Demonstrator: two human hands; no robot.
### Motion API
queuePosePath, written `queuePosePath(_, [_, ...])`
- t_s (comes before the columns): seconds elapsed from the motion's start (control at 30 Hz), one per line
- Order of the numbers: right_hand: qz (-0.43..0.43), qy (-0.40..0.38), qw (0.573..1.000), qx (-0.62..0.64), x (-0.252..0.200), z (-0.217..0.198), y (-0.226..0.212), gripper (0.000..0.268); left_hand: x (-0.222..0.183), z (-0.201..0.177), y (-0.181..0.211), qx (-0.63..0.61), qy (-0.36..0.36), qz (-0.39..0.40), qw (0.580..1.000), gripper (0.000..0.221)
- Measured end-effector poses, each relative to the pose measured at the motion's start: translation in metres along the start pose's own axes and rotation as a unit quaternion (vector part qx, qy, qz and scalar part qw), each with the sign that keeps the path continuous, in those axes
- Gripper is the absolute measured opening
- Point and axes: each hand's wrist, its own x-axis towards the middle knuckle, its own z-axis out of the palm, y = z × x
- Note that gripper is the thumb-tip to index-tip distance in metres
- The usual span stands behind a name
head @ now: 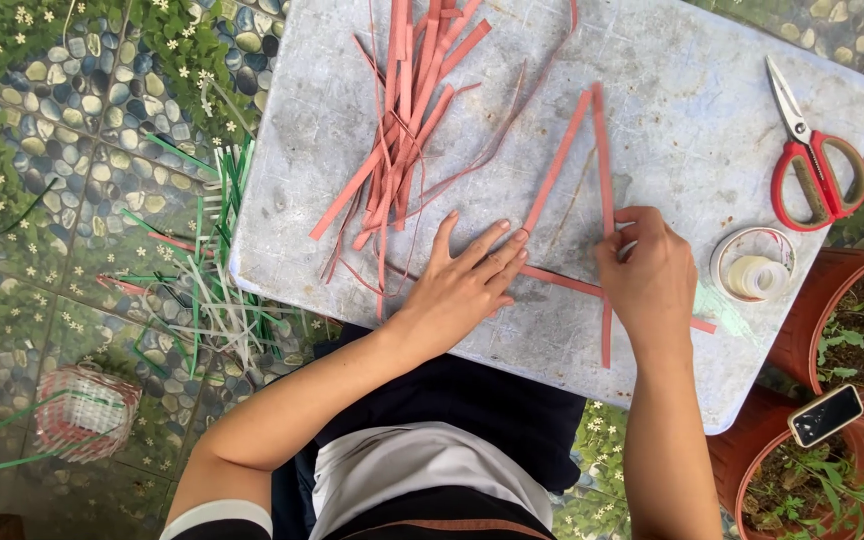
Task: Weaving thin red plastic strips together on a white board to create a mat or basket base.
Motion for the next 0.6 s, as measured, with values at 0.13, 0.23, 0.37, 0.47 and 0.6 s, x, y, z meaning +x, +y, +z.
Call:
queuePosePath(0.13, [0.000, 0.001, 0.993, 0.116, 0.011, -0.003, 0.001, 0.023, 0.002, -0.004, 0.002, 0.002, -0.005, -0.003, 1.000, 0.047])
queuePosePath(0.23, [-0.005, 0.013, 0.968, 0.250, 0.019, -0.007, -0.022, 0.028, 0.003, -0.009, 0.007, -0.020, -0.029, -0.031, 0.999, 0.044])
queuePosePath(0.37, [0.016, -0.032, 0.997, 0.062, 0.025, -0.013, -0.045, 0.047, 0.001, -0.005, 0.008, -0.013, -0.015, -0.036, 0.999, 0.044])
queuePosePath(0.47, [0.025, -0.037, 0.998, 0.037, 0.023, -0.008, -0.025, 0.049, 0.000, -0.001, 0.006, -0.019, -0.003, -0.034, 0.999, 0.046])
queuePosePath(0.6, [0.009, -0.018, 0.999, 0.049, 0.015, -0.015, -0.004, 0.031, -0.001, 0.000, 0.005, -0.042, -0.005, -0.039, 0.998, 0.044])
